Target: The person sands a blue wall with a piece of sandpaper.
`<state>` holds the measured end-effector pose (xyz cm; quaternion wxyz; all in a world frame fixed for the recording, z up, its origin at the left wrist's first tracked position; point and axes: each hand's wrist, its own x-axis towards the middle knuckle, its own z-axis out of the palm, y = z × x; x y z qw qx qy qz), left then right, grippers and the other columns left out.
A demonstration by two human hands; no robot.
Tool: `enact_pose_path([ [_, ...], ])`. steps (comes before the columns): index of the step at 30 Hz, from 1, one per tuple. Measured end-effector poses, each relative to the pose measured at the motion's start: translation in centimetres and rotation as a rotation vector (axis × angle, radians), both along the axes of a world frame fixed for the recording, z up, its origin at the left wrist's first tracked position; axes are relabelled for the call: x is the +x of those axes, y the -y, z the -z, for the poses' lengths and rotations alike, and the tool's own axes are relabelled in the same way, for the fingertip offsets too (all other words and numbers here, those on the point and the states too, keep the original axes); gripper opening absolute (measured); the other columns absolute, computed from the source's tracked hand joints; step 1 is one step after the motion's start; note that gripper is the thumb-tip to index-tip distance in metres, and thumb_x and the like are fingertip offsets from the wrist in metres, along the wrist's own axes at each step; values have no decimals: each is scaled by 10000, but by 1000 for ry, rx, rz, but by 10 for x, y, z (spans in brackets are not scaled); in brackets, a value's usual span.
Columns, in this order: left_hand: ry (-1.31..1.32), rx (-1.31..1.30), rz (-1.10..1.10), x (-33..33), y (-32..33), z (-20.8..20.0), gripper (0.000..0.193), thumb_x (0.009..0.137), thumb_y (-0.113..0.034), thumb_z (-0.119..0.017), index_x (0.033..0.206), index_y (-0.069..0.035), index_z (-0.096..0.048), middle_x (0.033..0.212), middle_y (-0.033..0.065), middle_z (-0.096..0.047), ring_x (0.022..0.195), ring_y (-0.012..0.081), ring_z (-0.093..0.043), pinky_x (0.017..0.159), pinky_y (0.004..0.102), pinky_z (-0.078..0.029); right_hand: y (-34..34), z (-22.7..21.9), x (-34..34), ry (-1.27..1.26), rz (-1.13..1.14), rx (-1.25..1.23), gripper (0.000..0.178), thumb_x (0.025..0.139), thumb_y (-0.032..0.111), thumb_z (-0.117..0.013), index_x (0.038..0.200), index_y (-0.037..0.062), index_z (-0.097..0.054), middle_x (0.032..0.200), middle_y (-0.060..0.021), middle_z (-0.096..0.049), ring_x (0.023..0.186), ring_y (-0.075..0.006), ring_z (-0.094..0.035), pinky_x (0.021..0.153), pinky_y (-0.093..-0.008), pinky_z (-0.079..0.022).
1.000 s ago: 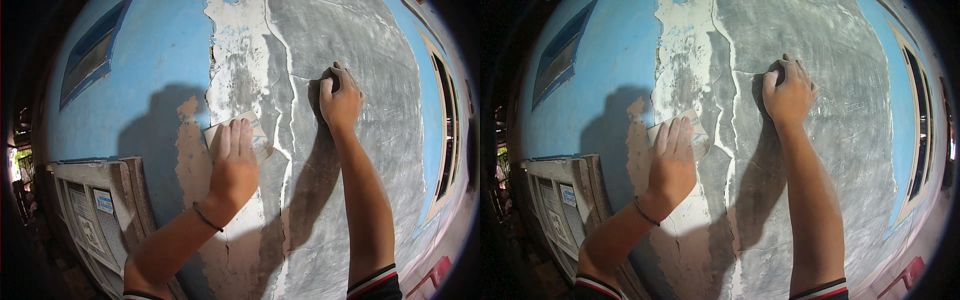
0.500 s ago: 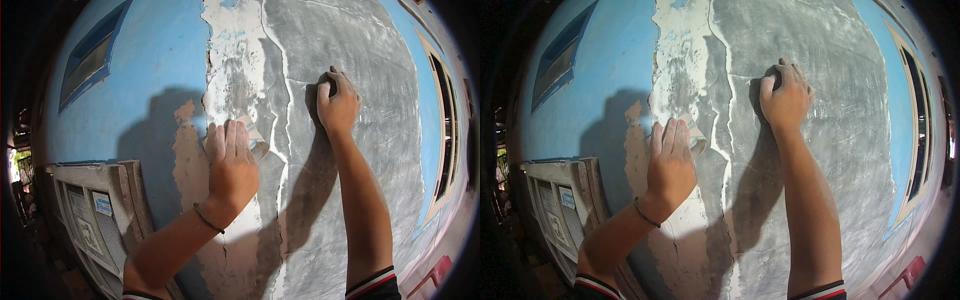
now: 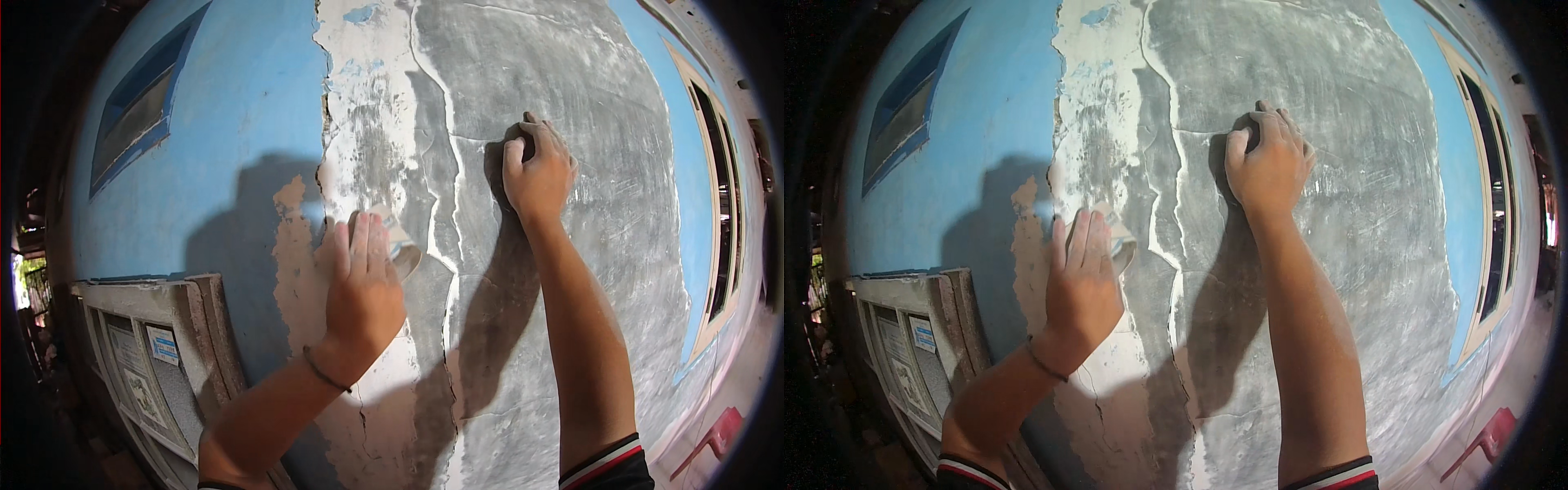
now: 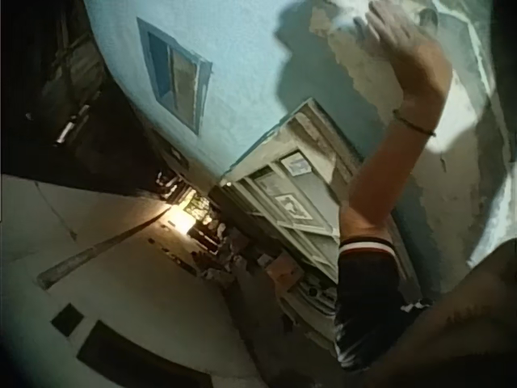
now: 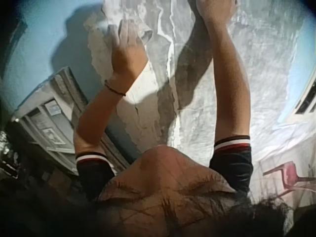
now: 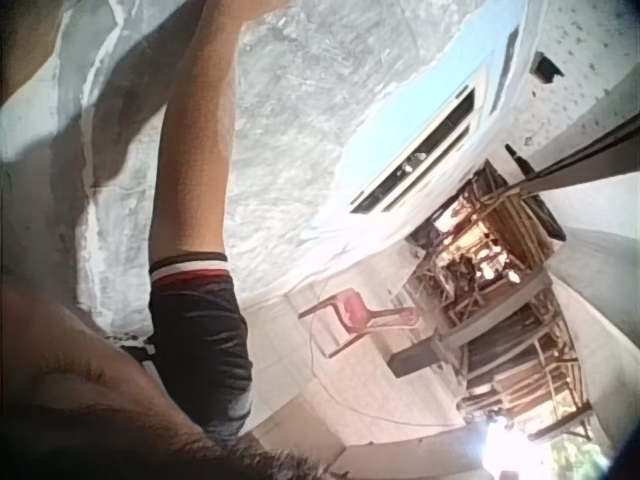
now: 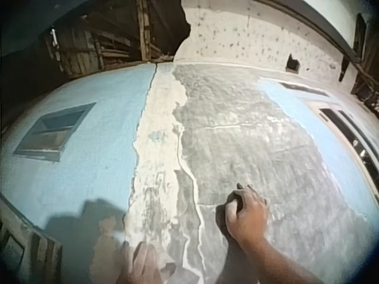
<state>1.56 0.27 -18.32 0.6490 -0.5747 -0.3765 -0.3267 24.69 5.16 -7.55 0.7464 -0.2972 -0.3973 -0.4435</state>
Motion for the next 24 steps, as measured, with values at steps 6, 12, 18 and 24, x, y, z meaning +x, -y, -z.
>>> enact_pose_path([
  [6,34,24,-43,13,1,-43,469,838,-156,-505,1195,143,-556,1327,238,-513,1282,356,-436,1137,510,-226,2,0,-2,-5,-2,-21,264,785,215,-547,988,103,-673,1236,-42,-638,1225,-267,-533,1020,-437,-338],
  [12,4,29,-112,5,-1,-5,469,817,-126,-491,1196,142,-558,1343,224,-498,1311,339,-397,1144,504,-215,-1,7,2,-8,18,-25,289,781,212,-549,1026,105,-660,1241,-32,-635,1226,-261,-532,1019,-438,-340],
  [18,-15,-3,18,2,0,-46,497,816,-127,-494,1225,152,-525,1339,238,-494,1309,339,-397,1128,503,-240,0,10,-1,3,58,-28,310,778,208,-550,1047,94,-654,1253,-39,-627,1223,-260,-534,1017,-433,-342],
  [24,-22,-136,81,-12,6,34,477,838,-105,-462,1231,162,-506,1370,250,-460,1291,366,-419,1095,470,-306,2,29,9,17,60,-75,332,781,204,-551,1076,92,-654,1280,-36,-612,1243,-267,-519,1030,-430,-335],
])
